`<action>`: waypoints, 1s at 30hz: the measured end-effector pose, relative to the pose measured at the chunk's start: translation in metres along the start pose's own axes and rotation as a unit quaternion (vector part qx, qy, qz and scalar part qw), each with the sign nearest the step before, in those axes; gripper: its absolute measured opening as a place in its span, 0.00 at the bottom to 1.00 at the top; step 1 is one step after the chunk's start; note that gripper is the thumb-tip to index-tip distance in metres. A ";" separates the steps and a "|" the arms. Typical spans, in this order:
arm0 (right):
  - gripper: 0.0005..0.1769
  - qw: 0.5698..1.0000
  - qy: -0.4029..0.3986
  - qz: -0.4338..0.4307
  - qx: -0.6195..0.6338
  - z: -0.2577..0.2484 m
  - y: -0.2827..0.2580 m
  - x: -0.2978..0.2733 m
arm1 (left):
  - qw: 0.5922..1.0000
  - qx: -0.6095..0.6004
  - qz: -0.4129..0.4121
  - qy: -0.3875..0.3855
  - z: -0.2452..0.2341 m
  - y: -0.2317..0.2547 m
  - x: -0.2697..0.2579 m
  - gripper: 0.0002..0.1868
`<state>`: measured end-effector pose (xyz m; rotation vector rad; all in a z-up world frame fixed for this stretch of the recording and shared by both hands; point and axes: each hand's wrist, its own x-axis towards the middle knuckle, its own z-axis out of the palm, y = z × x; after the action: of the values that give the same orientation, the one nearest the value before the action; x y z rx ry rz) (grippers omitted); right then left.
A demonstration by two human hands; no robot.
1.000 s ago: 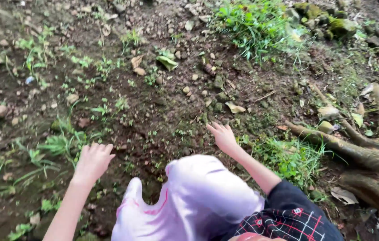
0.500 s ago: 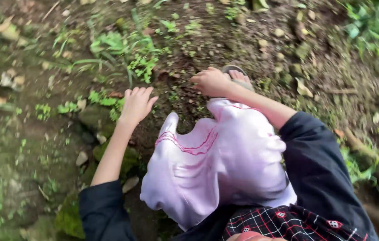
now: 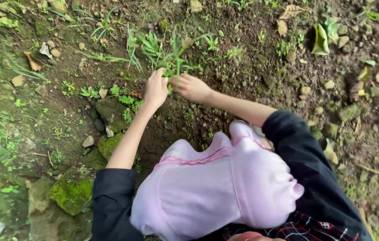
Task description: Pulling small weeds and plants from the soil in an outdoor garden area using hands.
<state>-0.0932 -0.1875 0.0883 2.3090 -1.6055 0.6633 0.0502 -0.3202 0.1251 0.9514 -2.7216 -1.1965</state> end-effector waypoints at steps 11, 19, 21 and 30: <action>0.08 0.974 -0.068 0.194 -0.099 0.078 0.009 0.002 | 0.981 -0.019 -0.189 -0.028 -0.019 0.048 0.003 0.29; 0.05 0.885 -0.214 0.372 0.182 0.016 0.034 0.021 | 0.948 0.047 -0.282 -0.139 0.006 0.072 -0.042 0.25; 0.10 0.815 -0.288 0.397 0.310 0.004 0.038 0.010 | 0.940 0.035 -0.301 -0.157 0.007 0.095 -0.066 0.22; 0.05 0.863 -0.062 0.369 0.339 0.044 0.044 -0.017 | 0.825 -0.473 -0.300 0.078 0.112 -0.026 -0.024 0.21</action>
<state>-0.1291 -0.2097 0.0395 2.0743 -2.6971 1.4671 0.0556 -0.2471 0.0336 1.5864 -1.3127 -2.0864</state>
